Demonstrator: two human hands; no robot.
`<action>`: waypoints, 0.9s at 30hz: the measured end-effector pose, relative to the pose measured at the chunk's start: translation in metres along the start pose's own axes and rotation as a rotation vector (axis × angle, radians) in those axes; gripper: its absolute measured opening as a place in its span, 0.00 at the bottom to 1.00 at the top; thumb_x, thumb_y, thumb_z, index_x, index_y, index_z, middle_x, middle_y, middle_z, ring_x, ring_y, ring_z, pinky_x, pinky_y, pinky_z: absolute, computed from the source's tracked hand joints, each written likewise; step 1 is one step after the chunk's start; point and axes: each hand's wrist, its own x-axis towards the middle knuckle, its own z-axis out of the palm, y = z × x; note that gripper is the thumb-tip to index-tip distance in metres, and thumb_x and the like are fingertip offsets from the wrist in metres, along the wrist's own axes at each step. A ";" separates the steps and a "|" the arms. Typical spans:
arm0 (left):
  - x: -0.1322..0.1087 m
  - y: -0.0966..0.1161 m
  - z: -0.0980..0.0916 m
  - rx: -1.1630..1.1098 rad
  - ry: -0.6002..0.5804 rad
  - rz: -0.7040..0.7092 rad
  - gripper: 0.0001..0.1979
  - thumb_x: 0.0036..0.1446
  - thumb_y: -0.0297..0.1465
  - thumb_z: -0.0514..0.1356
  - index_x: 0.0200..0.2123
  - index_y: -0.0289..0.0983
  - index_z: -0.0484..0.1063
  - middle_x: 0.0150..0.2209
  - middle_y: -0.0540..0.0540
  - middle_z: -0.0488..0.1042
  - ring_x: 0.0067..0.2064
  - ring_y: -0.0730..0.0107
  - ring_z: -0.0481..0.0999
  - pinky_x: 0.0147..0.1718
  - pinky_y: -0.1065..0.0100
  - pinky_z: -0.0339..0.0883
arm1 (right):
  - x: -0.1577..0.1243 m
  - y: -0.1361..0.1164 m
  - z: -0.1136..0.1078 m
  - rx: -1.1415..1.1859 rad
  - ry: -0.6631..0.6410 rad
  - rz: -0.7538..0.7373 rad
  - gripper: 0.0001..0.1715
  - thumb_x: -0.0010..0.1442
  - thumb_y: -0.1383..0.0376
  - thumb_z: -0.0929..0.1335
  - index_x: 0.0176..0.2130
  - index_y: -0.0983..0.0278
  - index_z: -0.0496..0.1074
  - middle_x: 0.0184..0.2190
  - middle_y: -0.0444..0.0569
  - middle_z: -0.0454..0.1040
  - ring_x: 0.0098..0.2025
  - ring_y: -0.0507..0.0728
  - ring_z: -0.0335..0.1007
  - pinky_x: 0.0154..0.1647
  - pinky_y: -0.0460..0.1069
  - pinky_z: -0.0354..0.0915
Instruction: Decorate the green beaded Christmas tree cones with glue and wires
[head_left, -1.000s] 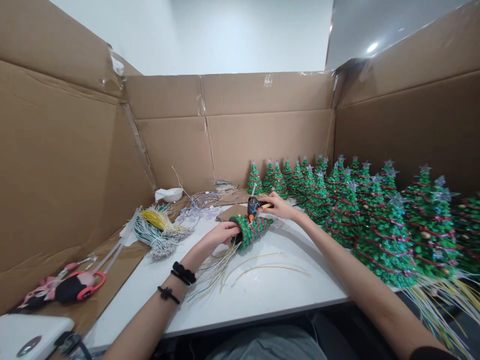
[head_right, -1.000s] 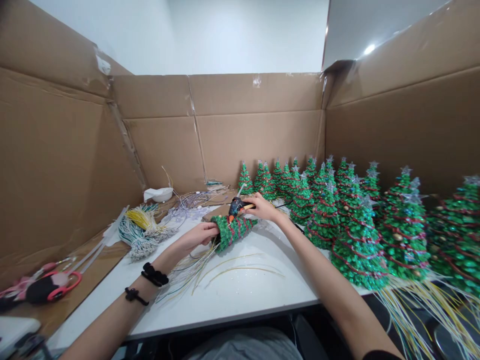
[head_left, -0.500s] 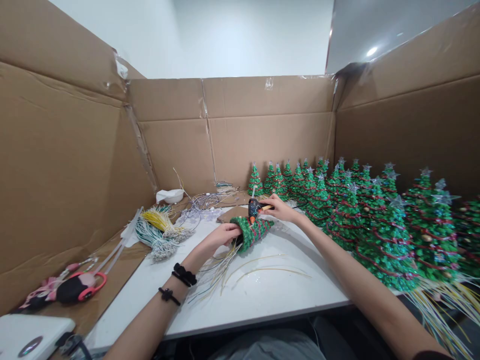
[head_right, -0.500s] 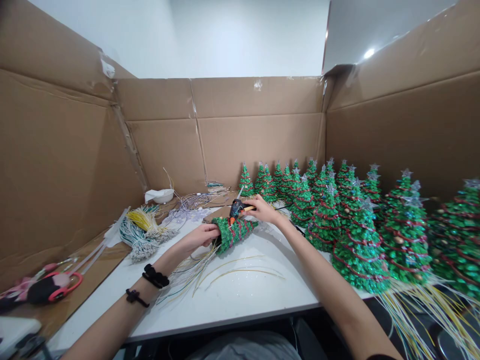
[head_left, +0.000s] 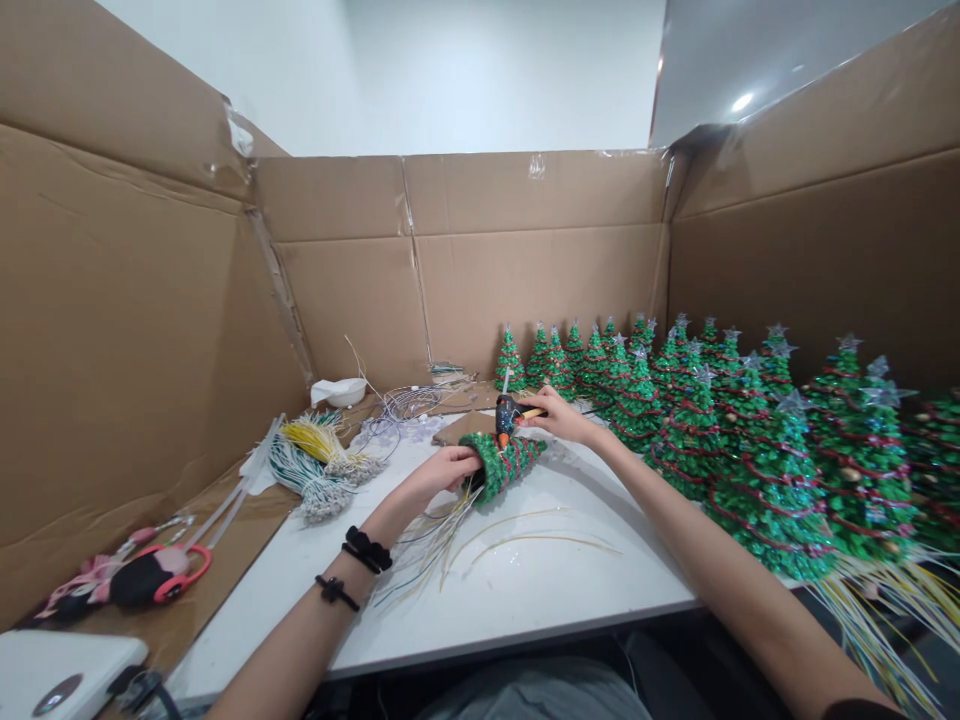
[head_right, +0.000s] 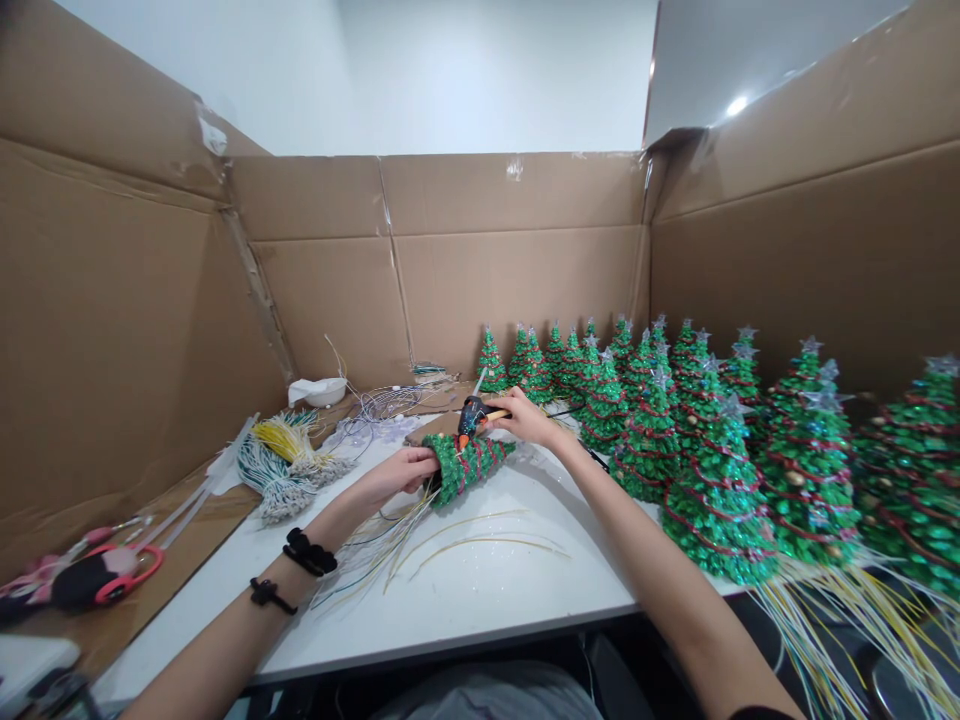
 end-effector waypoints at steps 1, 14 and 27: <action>0.000 0.000 0.000 -0.004 -0.002 0.001 0.17 0.45 0.44 0.59 0.27 0.34 0.68 0.19 0.57 0.52 0.21 0.80 0.46 0.20 0.71 0.39 | 0.000 0.000 0.000 -0.003 0.002 0.001 0.22 0.58 0.60 0.67 0.52 0.64 0.70 0.35 0.51 0.68 0.40 0.60 0.55 0.45 0.53 0.56; 0.000 -0.002 0.000 -0.131 -0.043 -0.028 0.12 0.45 0.38 0.59 0.24 0.35 0.65 0.22 0.54 0.63 0.20 0.82 0.50 0.19 0.73 0.41 | 0.006 -0.003 -0.003 -0.032 0.055 0.123 0.22 0.57 0.53 0.66 0.44 0.65 0.74 0.35 0.51 0.73 0.40 0.59 0.62 0.42 0.51 0.58; -0.008 0.000 0.007 -0.259 -0.064 -0.070 0.10 0.42 0.35 0.60 0.22 0.35 0.64 0.20 0.55 0.61 0.19 0.82 0.51 0.19 0.71 0.40 | 0.085 -0.029 0.077 -0.048 -0.001 0.421 0.17 0.46 0.56 0.72 0.33 0.66 0.74 0.28 0.50 0.75 0.30 0.57 0.69 0.28 0.45 0.56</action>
